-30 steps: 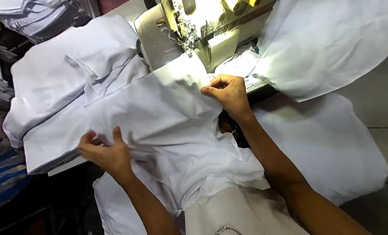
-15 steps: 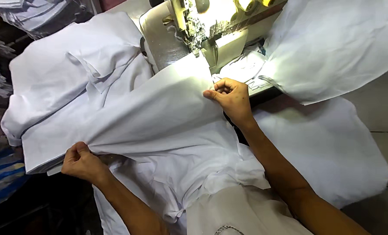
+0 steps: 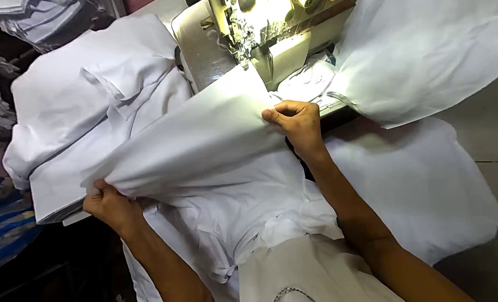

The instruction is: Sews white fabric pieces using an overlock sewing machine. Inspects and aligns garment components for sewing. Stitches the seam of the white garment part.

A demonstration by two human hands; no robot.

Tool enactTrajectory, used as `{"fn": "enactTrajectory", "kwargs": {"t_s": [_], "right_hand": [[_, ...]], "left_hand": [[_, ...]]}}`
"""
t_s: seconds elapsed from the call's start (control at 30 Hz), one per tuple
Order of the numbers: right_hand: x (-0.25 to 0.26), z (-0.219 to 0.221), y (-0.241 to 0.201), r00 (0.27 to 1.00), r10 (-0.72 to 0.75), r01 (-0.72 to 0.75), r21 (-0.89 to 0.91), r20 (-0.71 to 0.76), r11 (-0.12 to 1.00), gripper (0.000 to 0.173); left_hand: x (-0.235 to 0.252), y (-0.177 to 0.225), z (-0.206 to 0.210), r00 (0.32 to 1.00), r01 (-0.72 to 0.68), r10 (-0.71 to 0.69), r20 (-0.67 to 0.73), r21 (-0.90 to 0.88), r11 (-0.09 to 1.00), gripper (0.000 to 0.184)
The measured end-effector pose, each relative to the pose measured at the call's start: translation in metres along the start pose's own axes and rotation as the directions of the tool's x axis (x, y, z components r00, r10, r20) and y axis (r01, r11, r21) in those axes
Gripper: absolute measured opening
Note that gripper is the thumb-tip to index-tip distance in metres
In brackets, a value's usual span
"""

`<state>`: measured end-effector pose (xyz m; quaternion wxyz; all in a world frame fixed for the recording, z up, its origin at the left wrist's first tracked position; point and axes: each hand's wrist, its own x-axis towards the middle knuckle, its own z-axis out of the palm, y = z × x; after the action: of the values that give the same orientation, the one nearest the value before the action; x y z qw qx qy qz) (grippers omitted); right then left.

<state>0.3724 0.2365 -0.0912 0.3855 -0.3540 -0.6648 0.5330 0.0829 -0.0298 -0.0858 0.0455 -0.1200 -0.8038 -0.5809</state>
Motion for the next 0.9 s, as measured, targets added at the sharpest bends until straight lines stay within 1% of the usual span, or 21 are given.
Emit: {"fn": "enactTrajectory", "kwargs": {"t_s": [0.07,0.17,0.23,0.27,0.33,0.37,0.4,0.43,0.47,0.5,0.53,0.57,0.6,0.63,0.67,0.73,0.8,0.9], "right_hand": [[0.000,0.001,0.001,1.000,0.016,-0.016,0.041,-0.003,0.999,0.010],[0.000,0.002,0.002,1.000,0.026,-0.025,0.041,-0.013,0.999,0.013],[-0.002,0.000,0.001,0.999,0.040,-0.039,0.016,-0.011,0.999,0.015],[-0.005,-0.001,0.000,0.999,0.041,-0.041,0.008,-0.007,0.999,0.016],[-0.009,-0.003,-0.001,0.999,0.033,-0.033,-0.007,-0.002,0.999,0.015],[-0.010,-0.003,-0.002,0.999,0.032,-0.032,-0.017,0.002,0.999,0.015],[-0.011,-0.004,-0.002,0.999,0.034,-0.034,-0.028,0.005,0.999,0.015],[-0.012,-0.005,-0.001,0.999,0.036,-0.036,-0.033,0.011,0.999,0.015],[-0.013,-0.006,0.000,0.999,0.035,-0.035,-0.032,0.011,0.999,0.016],[-0.013,-0.007,0.001,0.999,0.032,-0.032,-0.036,0.010,0.999,0.016],[-0.011,-0.007,0.002,1.000,0.028,-0.027,-0.045,0.010,0.999,0.015],[-0.009,-0.007,0.003,1.000,0.028,-0.027,-0.054,0.014,0.998,0.015],[-0.008,-0.007,0.003,1.000,0.024,-0.023,-0.055,0.015,0.998,0.014],[-0.008,-0.008,0.003,1.000,0.017,-0.016,-0.050,0.020,0.999,0.013],[-0.009,-0.009,0.003,1.000,0.009,-0.007,-0.038,0.030,0.999,0.013],[-0.006,-0.010,0.003,0.998,0.004,-0.002,-0.031,0.055,1.000,0.011],[-0.005,-0.010,0.003,0.997,-0.001,0.002,-0.010,0.072,1.000,0.010],[-0.010,-0.010,0.005,0.995,-0.009,0.006,0.031,0.103,1.000,0.010]], "left_hand": [[-0.001,0.001,0.005,0.997,0.066,-0.069,-0.026,-0.090,0.994,0.019],[0.000,-0.004,0.007,0.995,0.094,-0.090,0.034,-0.156,0.983,0.020],[0.001,-0.005,0.004,0.992,0.112,-0.097,0.085,-0.193,0.975,0.025],[0.000,-0.005,0.002,0.988,0.135,-0.118,0.102,-0.182,0.974,0.029],[-0.002,-0.005,-0.004,0.978,0.178,-0.158,0.137,-0.150,0.973,0.043],[-0.005,-0.002,-0.008,0.964,0.211,-0.181,0.196,-0.145,0.967,0.051],[-0.011,0.001,-0.015,0.935,0.232,-0.183,0.302,-0.134,0.963,0.056],[-0.018,0.004,-0.019,0.907,0.220,-0.169,0.387,-0.093,0.971,0.052],[-0.026,0.008,-0.021,0.892,0.178,-0.151,0.427,-0.024,0.984,0.042],[-0.032,0.009,-0.022,0.880,0.134,-0.142,0.452,0.051,0.990,0.046],[-0.036,0.012,-0.023,0.864,0.101,-0.151,0.480,0.130,0.986,0.056],[-0.039,0.014,-0.024,0.847,0.076,-0.161,0.507,0.185,0.980,0.053],[-0.040,0.013,-0.025,0.839,0.054,-0.153,0.523,0.201,0.978,0.039],[-0.040,0.010,-0.026,0.843,0.041,-0.130,0.522,0.179,0.983,0.020],[-0.038,0.006,-0.027,0.859,0.037,-0.096,0.504,0.124,0.992,0.009],[-0.035,0.004,-0.027,0.909,0.076,-0.055,0.414,-0.034,0.997,0.018],[-0.034,0.006,-0.020,0.945,0.128,-0.055,0.321,-0.212,0.969,0.027],[-0.032,0.009,-0.002,0.958,0.229,-0.147,0.247,-0.344,0.911,0.033]]}}
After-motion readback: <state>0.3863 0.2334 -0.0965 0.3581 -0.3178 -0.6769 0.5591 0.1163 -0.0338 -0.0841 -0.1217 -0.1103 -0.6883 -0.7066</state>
